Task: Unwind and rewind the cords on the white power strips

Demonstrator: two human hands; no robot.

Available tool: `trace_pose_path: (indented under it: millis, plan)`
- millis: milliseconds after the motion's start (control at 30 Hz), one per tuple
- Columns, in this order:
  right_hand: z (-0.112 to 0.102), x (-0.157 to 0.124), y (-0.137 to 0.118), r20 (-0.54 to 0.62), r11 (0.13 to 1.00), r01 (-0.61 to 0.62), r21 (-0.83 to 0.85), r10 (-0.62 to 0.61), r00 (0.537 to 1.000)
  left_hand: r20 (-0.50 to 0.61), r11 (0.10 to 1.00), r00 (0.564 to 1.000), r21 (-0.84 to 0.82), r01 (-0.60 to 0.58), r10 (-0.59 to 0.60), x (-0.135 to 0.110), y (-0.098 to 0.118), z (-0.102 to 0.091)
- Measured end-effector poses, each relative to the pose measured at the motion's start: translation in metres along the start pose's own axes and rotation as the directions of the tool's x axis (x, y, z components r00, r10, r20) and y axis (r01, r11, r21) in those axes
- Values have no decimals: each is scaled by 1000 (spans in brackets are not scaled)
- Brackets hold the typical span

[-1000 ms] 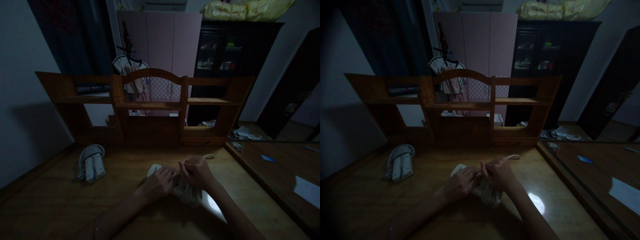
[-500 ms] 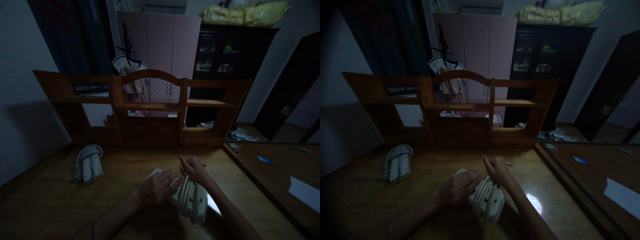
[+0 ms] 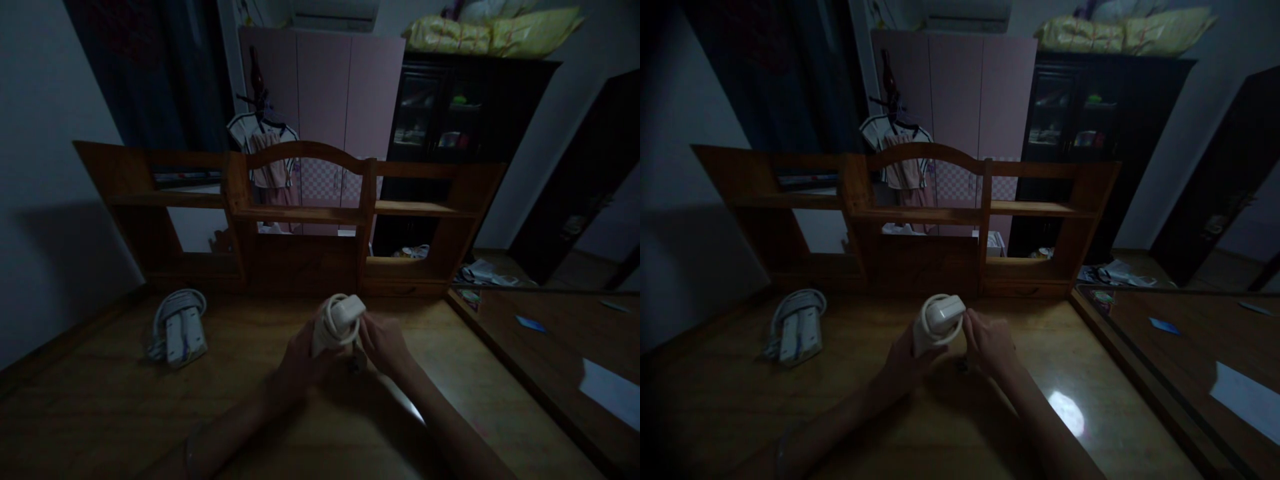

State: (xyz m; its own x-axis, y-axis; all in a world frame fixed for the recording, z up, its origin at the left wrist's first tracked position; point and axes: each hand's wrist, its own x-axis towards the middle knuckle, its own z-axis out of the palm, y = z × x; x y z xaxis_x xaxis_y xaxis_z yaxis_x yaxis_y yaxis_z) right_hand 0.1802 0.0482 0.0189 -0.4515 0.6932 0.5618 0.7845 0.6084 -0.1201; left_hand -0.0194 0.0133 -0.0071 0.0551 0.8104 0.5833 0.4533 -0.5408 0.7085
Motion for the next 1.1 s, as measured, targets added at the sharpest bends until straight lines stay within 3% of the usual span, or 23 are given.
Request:
trace_pose_path:
  millis: [67,133,267,400,500,667,833,933,1100]
  plan:
    - [0,2,-3,-2,999,-22,-40,22,1000,-47,983,982,-35,181,-182,5,3,0]
    - [3,3,-1,-9,996,-59,-73,58,998,-77,953,953,-110,284,-293,10,5,-1]
    - [17,1,8,-27,997,-83,-6,83,996,-111,898,931,-325,295,-347,20,0,-4]
    - [29,-2,8,-47,992,-77,102,82,996,35,759,882,-495,424,-470,23,-12,-7]
    - [25,-3,5,-88,976,-124,181,142,986,89,700,856,-535,473,-509,24,-22,-9]
    - [7,-3,0,-206,940,-164,298,231,951,28,701,839,-535,472,-543,33,-38,-22]
    - [7,-5,-9,-297,987,23,158,25,954,16,725,838,-492,481,-545,41,-44,-34]
    - [8,-8,-10,-343,986,166,21,-149,927,27,746,837,-438,501,-546,43,-42,-36]
    - [-4,-12,-13,-288,911,361,-202,-407,867,-11,884,909,-238,401,-416,41,-41,-34]
